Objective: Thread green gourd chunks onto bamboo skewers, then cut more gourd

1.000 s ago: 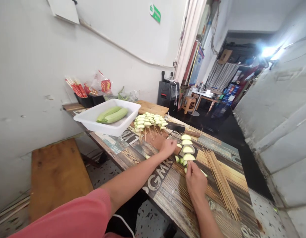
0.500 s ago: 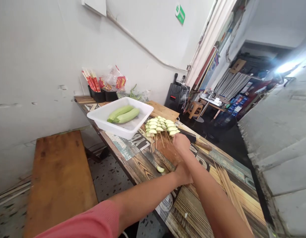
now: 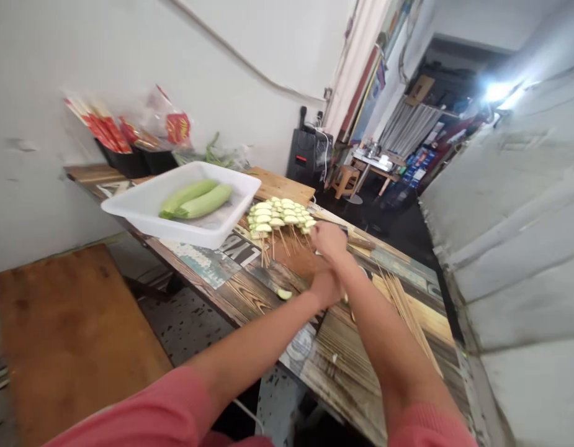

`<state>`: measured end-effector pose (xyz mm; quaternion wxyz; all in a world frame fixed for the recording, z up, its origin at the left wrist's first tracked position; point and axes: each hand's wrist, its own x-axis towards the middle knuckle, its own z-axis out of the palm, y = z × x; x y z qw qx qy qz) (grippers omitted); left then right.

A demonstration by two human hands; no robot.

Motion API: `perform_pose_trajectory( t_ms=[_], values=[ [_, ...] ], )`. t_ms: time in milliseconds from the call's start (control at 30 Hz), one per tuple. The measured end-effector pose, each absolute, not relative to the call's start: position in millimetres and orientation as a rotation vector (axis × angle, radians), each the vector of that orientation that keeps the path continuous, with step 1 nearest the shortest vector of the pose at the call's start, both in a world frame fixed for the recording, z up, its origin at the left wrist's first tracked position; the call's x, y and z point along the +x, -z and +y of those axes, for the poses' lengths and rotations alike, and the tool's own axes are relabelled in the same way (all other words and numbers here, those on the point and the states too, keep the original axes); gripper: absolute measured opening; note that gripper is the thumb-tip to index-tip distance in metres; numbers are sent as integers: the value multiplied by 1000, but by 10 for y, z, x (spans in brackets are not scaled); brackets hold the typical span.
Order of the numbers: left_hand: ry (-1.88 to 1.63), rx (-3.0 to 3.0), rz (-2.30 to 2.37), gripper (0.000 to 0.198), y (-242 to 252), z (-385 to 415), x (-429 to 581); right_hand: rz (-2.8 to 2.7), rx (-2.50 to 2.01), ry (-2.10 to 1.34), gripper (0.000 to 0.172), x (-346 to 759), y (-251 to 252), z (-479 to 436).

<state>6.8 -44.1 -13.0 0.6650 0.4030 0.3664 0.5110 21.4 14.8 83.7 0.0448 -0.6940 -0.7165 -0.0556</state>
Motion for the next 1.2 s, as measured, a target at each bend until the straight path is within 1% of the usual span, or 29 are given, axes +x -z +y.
perform_pose_trajectory(
  t_ms=[33, 133, 200, 267, 333, 433, 600, 733, 800, 967, 1033, 1200],
  values=[
    [-1107, 1099, 972, 26, 127, -393, 45, -2131, -2154, 191, 41, 527, -867, -11],
    [-1141, 1511, 1192, 19, 105, -245, -33, -1738, -2492, 275, 39, 1593, -812, -608],
    [-1152, 1617, 1266, 18, 92, -183, -81, -1599, -2710, 229, 41, 2199, -644, -1020],
    [-1117, 1740, 1241, 17, 93, -164, -118, -1489, -2792, 179, 42, 2571, -423, -1340],
    [-1035, 1904, 1172, 18, 107, -176, -146, -1462, -2766, 94, 42, 2686, -225, -1531],
    [-858, 2174, 1031, 27, 131, -213, -176, -1462, -2731, 15, 39, 2559, -64, -1626],
    [-589, 2522, 789, 55, 143, -319, -144, -1453, -2746, 118, 35, 2309, -14, -1626],
    [-467, 2608, 753, 67, 133, -453, -57, -1393, -2722, 53, 32, 2249, -25, -1620],
    [-427, 2618, 736, 64, 114, -499, -32, -1375, -2717, 18, 33, 2226, -49, -1621],
    [-405, 2649, 718, 35, 70, -520, -39, -1387, -2671, 60, 39, 2193, -96, -1639],
    [-424, 2661, 720, 28, 74, -499, -52, -1409, -2646, 79, 40, 2194, -96, -1648],
    [-557, 2585, 728, 32, 160, -345, -98, -1415, -2582, 86, 38, 2207, -78, -1662]
  ],
)
